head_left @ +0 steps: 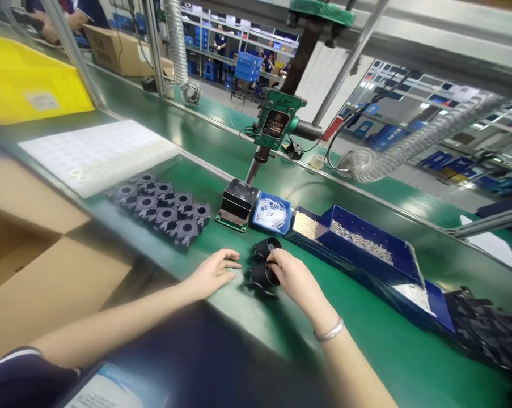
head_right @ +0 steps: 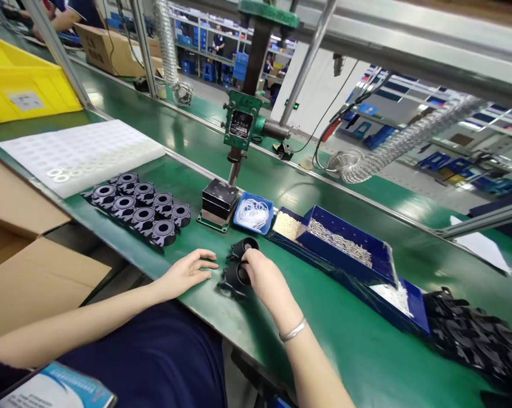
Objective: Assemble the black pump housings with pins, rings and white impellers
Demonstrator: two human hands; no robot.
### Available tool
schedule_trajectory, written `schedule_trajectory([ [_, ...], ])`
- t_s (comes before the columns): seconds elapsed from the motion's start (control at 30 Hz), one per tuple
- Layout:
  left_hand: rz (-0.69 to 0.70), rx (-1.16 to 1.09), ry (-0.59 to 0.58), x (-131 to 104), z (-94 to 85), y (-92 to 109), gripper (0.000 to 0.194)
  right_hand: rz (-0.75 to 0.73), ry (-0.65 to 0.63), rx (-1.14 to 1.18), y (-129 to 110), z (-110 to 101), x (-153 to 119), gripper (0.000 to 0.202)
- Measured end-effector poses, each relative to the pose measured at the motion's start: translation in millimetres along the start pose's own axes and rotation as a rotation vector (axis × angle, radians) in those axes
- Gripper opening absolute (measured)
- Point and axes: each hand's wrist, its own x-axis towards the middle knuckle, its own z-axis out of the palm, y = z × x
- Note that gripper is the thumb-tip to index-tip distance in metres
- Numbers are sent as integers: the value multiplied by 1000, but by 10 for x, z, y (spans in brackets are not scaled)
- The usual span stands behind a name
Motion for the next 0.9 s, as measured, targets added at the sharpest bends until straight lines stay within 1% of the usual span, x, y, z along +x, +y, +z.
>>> schedule_trajectory([
  [0.07, -34, -120, -31, 0, 24, 104, 52, 34, 119, 277, -71, 32, 56, 11],
  [0.13, -65, -245, -78, -6, 20, 243, 53, 95, 262, 623, -147, 125, 103, 5],
  [0.17, -68, -300, -101, -9, 4, 312, 53, 122, 317, 752, -180, 188, 123, 5],
  [0.2, -63, -347, -120, -12, -20, 375, 52, 139, 353, 822, -209, 258, 140, 6],
  [0.27, -48, -413, -141, -12, -80, 468, 54, 147, 396, 870, -253, 396, 169, 9],
  [0.37, -54, -458, -136, -1, -149, 521, 53, 149, 444, 953, -308, 563, 204, 12],
  [0.43, -76, -432, -118, 10, -157, 520, 53, 140, 449, 998, -348, 638, 224, 14],
  [0.53, -106, -334, -79, 29, -148, 515, 61, 121, 406, 1036, -397, 697, 242, 14],
  [0.6, -105, -219, -63, 43, -171, 533, 64, 111, 357, 1046, -395, 700, 236, 16],
  [0.63, -91, -122, -57, 49, -197, 551, 64, 107, 332, 1049, -379, 693, 225, 18],
  [0.7, -14, 185, -40, 63, -265, 603, 62, 105, 283, 1046, -326, 670, 188, 23],
  [0.77, 83, 591, -33, 88, -327, 664, 59, 97, 272, 1010, -270, 647, 134, 26],
  [0.83, 119, 895, -49, 133, -353, 723, 52, 62, 294, 905, -248, 633, 75, 30],
  [0.9, 83, 1019, -79, 201, -337, 783, 42, -6, 293, 733, -288, 631, 29, 40],
])
